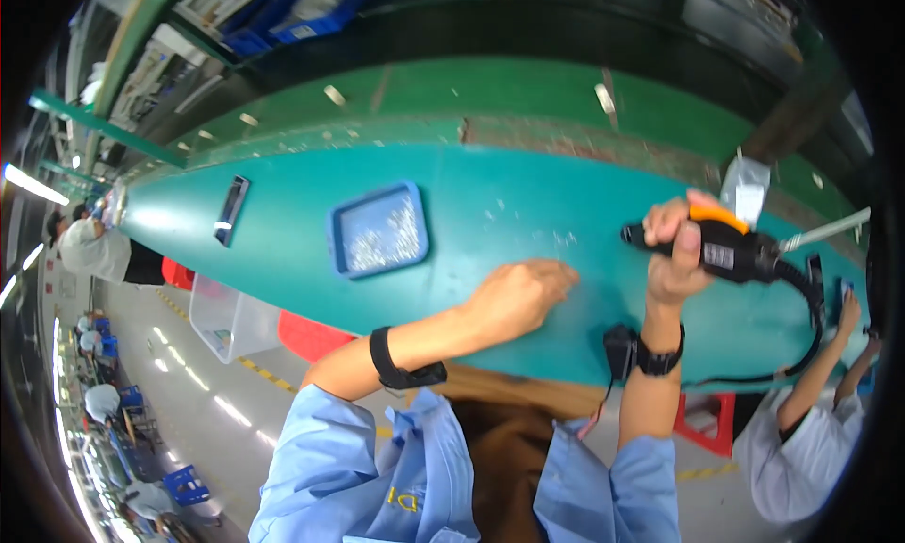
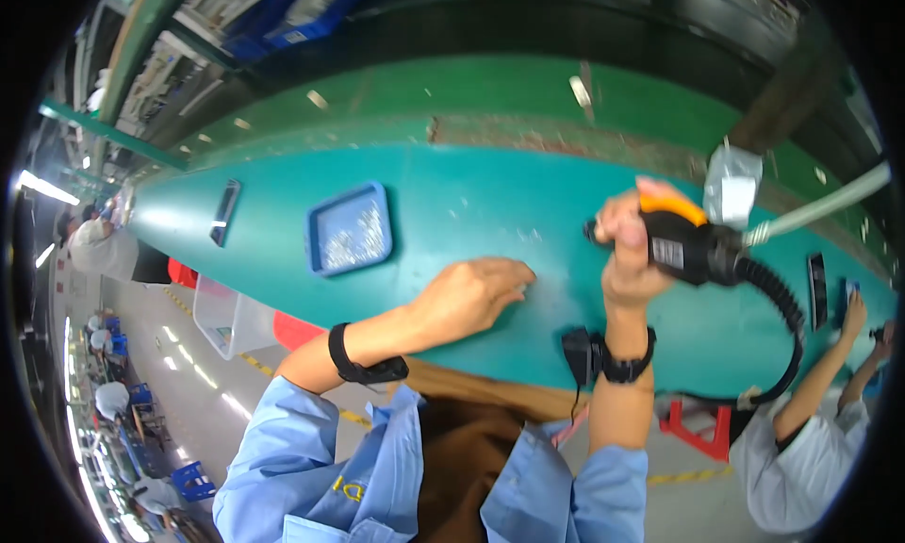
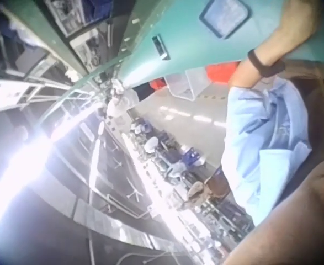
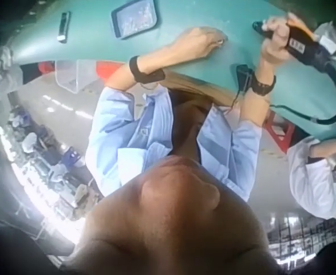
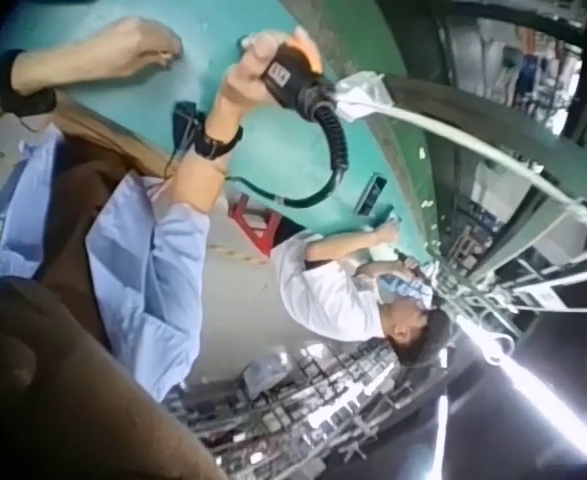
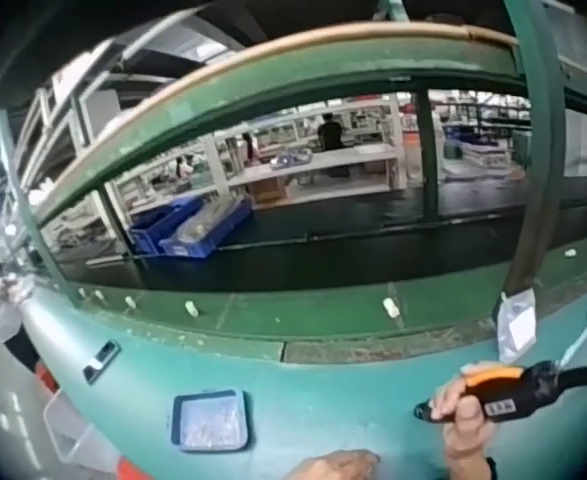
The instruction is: Fasten small screws into electronic components using an electric screwdriver on an assembly line.
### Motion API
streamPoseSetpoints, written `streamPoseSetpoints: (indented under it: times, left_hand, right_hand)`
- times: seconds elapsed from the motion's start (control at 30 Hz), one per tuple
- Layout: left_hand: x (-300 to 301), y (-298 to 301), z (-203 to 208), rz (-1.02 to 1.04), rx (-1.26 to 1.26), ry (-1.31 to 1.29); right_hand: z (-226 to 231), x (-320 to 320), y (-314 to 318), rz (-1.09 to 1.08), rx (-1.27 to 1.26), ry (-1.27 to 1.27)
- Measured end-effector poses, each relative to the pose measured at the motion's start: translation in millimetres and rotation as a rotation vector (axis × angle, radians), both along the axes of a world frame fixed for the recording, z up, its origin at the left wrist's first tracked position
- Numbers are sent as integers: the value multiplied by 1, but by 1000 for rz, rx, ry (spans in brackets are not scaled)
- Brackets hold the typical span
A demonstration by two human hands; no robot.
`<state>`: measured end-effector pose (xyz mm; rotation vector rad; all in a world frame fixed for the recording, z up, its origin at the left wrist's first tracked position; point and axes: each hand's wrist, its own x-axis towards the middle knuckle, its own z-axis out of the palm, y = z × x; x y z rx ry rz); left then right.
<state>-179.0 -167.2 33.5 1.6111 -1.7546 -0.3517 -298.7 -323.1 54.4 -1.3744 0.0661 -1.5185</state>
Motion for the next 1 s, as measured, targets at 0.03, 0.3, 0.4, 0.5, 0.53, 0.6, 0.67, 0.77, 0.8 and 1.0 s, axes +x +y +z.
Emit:
streamPoseSetpoints:
  times: [0.03,0.3,0.4,0.5,0.53,0.6,0.67,0.77,0.8,1.0]
  left_hand:
    - [-9,5,-6,-18,21,43]
    - [-22,8,-31,162,-61,-6]
    - [-24,7,-30,175,16,-43]
    - [-22,8,-30,142,62,15]
    - [-21,9,-29,126,84,40]
    - [-21,10,-24,130,87,66]
    - [-22,11,-18,137,89,113]
    - [-9,17,-9,203,16,172]
    - [-4,19,-7,229,-21,205]
    - [39,2,0,450,61,239]
  right_hand:
    - [3,-2,1,-18,21,43]
    - [5,-8,3,35,18,47]
    - [4,-9,4,48,29,32]
    - [4,-9,5,64,31,63]
    - [3,-9,5,64,34,68]
    - [3,-8,5,73,25,67]
    - [3,-7,4,79,22,68]
    - [0,-5,3,97,2,37]
    - [-1,-5,3,94,3,41]
    - [-10,10,15,286,82,-60]
